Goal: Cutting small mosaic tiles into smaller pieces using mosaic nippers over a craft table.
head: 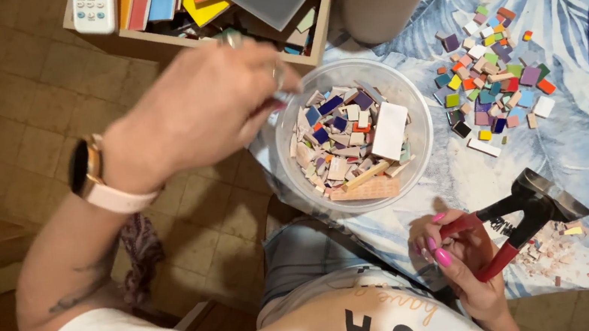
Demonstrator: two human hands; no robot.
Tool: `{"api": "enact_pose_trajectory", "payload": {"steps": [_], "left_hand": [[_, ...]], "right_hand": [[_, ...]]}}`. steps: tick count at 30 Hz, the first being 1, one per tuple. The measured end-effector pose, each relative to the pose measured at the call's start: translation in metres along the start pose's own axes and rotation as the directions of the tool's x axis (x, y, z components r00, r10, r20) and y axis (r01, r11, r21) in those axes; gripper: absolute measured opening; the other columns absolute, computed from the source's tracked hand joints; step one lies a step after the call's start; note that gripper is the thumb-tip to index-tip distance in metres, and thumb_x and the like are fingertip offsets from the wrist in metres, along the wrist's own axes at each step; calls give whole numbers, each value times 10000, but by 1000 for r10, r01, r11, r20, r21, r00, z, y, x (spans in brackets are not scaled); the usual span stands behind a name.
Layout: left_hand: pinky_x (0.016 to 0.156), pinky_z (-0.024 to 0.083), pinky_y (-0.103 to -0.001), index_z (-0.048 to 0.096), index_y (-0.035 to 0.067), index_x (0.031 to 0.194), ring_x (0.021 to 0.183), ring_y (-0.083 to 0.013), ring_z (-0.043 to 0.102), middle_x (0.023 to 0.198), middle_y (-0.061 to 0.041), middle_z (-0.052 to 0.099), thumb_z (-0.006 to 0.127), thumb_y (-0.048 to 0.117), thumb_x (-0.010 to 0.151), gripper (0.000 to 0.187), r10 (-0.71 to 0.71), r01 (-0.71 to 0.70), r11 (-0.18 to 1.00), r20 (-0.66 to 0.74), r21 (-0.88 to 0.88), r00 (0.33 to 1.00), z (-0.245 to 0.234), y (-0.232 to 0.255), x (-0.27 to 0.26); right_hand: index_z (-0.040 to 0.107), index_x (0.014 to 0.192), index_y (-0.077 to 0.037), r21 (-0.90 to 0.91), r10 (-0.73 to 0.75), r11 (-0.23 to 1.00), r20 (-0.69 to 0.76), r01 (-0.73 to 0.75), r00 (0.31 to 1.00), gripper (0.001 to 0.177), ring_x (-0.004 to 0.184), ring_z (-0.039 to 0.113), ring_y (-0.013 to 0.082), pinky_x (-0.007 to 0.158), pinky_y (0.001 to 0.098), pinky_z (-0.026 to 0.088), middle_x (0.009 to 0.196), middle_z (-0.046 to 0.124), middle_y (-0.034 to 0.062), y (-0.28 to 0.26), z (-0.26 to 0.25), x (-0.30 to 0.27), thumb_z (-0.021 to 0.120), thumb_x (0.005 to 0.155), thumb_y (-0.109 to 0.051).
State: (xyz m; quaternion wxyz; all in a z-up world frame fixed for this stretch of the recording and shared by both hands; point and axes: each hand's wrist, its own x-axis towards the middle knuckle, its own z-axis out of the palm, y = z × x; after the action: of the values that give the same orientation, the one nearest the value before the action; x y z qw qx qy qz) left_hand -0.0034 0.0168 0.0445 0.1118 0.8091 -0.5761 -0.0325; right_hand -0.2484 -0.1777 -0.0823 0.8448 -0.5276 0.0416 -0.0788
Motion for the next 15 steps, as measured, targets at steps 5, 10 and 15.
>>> {"api": "enact_pose_trajectory", "payload": {"steps": [5, 10, 15], "left_hand": [[661, 509, -320, 660, 101, 799, 750, -210, 564, 719, -27, 629, 635, 169, 766, 80, -46, 56, 996, 121, -76, 992, 38, 12, -7], [597, 356, -387, 624, 119, 655, 951, -329, 514, 693, -43, 569, 608, 129, 719, 68, 52, -71, 984, 121, 166, 991, 65, 18, -1], [579, 319, -348, 608, 214, 534, 785, -249, 467, 603, 18, 533, 571, 94, 682, 194, 44, -104, 944, 192, 314, 980, 80, 14, 11]], "right_hand": [[410, 1043, 13, -26, -9, 1000, -24, 9, 1000, 271, 718, 448, 172, 653, 313, 394, 774, 439, 62, 0, 1, -1, 501, 809, -90], [421, 1046, 13, -73, -3, 997, -39, 1, 999, 287, 730, 492, 151, 675, 297, 435, 789, 482, 57, 3, -3, -4, 520, 802, -101], [400, 1034, 5, 17, -36, 999, 7, 36, 999, 267, 709, 437, 194, 657, 317, 382, 773, 425, 79, 1, 1, -1, 505, 807, -89]]}}
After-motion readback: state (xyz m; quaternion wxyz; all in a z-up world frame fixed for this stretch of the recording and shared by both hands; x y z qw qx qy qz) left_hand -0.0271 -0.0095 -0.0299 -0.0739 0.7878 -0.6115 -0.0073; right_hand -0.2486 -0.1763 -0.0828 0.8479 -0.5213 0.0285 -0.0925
